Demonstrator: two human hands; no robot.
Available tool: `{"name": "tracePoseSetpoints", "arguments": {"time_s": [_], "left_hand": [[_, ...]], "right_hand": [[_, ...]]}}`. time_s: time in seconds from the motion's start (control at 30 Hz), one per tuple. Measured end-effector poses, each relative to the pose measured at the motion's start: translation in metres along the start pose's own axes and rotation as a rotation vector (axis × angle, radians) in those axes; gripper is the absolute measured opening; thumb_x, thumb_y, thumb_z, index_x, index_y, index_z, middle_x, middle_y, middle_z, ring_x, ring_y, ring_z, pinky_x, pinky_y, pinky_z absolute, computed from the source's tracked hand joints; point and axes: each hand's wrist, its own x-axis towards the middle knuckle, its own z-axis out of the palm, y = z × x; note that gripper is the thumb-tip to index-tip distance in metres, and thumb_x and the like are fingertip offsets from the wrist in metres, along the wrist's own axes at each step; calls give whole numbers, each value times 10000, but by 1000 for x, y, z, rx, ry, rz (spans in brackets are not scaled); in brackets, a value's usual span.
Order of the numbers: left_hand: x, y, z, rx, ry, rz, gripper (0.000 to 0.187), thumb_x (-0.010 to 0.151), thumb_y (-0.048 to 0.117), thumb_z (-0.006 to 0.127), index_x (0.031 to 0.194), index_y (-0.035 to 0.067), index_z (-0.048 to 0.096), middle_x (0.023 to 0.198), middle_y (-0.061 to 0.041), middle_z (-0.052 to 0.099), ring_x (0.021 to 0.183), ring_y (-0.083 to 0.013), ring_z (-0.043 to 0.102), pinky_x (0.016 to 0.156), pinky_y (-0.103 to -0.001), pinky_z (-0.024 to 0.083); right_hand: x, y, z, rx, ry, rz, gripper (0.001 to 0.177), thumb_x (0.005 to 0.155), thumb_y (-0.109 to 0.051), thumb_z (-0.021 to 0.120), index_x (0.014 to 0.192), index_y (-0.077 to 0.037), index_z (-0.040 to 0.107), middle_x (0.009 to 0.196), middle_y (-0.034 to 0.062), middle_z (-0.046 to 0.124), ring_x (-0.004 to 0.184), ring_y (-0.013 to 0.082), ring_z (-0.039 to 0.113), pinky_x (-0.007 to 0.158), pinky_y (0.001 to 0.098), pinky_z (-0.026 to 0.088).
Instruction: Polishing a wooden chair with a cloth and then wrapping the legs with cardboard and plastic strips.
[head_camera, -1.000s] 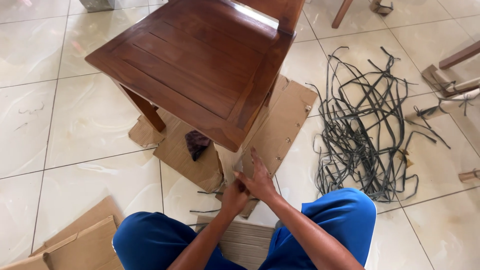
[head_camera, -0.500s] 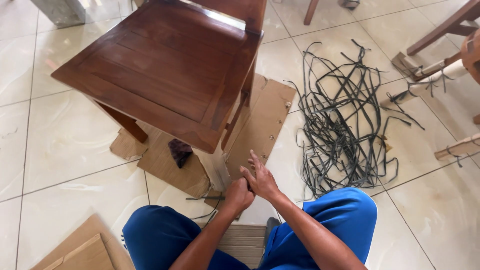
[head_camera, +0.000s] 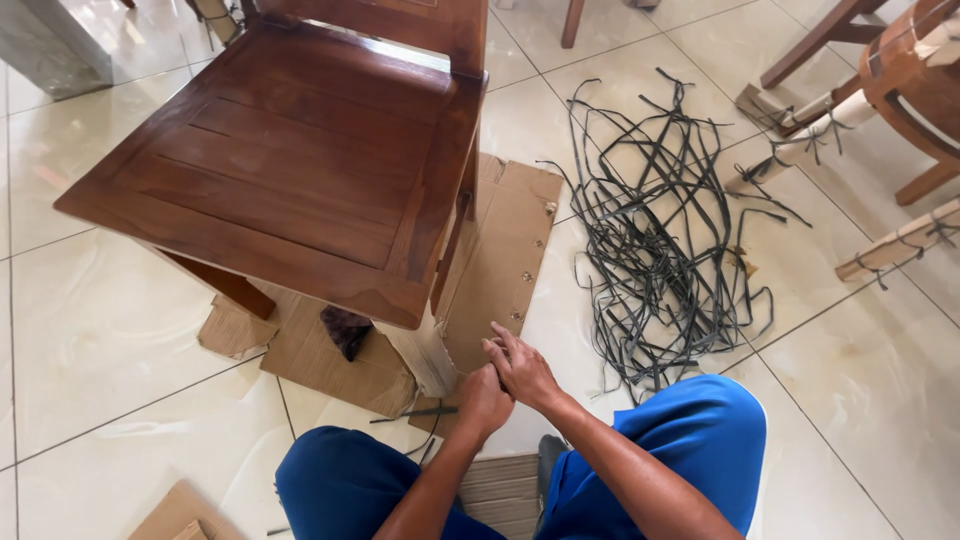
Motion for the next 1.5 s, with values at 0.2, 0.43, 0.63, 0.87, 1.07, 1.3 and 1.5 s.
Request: {"name": "tracePoseSetpoints", "arguments": {"time_s": [0.2,0.43,0.63,0.87,1.07,1.3,1.5], "left_hand": [[-4,7,21,-51,-85,123,186,836,134,649,922,-22,703,906,-303,703,907,-497,660,806,-584,509],[-10,8,53,153,-324,149,172,844,134,638,882,-19,707,931,-288,707,923,-473,675,844,-569,524],[-15,7,72,307,-495,318,259,866,272,711,954,29,714,985,-195,723,991,-398,689,875,-521,537],[-15,-9,85,427,-548,332,351,897,353,721,1153,113,711,1113,-129,706,1096,-334,663,932,-460,525],[-13,-21,85,481,-622,289,374,918,360,710,1203,121,682,1143,-120,704,1123,-320,662,967,-441,513],[-10,-34,85,510,-652,235,378,915,361,712,1214,132,680,1187,-117,693,1152,-331,647,985,-456,503],[-10,-36,84,496,-665,251,378,910,354,717,1210,126,678,1193,-121,692,1166,-334,638,983,-457,509]], "right_hand": [[-23,21,-11,-20,87,52,561,1008,-462,496,1428,-94,551,1307,146,699,1246,332,639,1052,403,483],[-55,71,-23,-101,143,103,524,1033,-469,450,1371,-99,602,1345,168,659,1253,372,601,1046,433,473],[-71,105,-40,-260,44,234,563,994,-511,492,1418,-145,555,1343,170,630,1220,383,610,1021,460,484],[-76,163,-48,-403,-78,367,653,937,-482,620,1480,-148,480,1422,158,549,1282,386,567,1044,495,474],[-76,195,-56,-371,-128,533,649,950,-476,623,1499,-165,472,1524,118,474,1370,354,507,1099,478,442],[-78,232,-52,-368,-163,675,686,940,-504,639,1517,-180,459,1585,86,420,1431,329,457,1144,449,418],[-81,258,-44,-356,-175,756,728,943,-501,666,1553,-197,410,1666,130,275,1485,372,358,1175,476,367]]}}
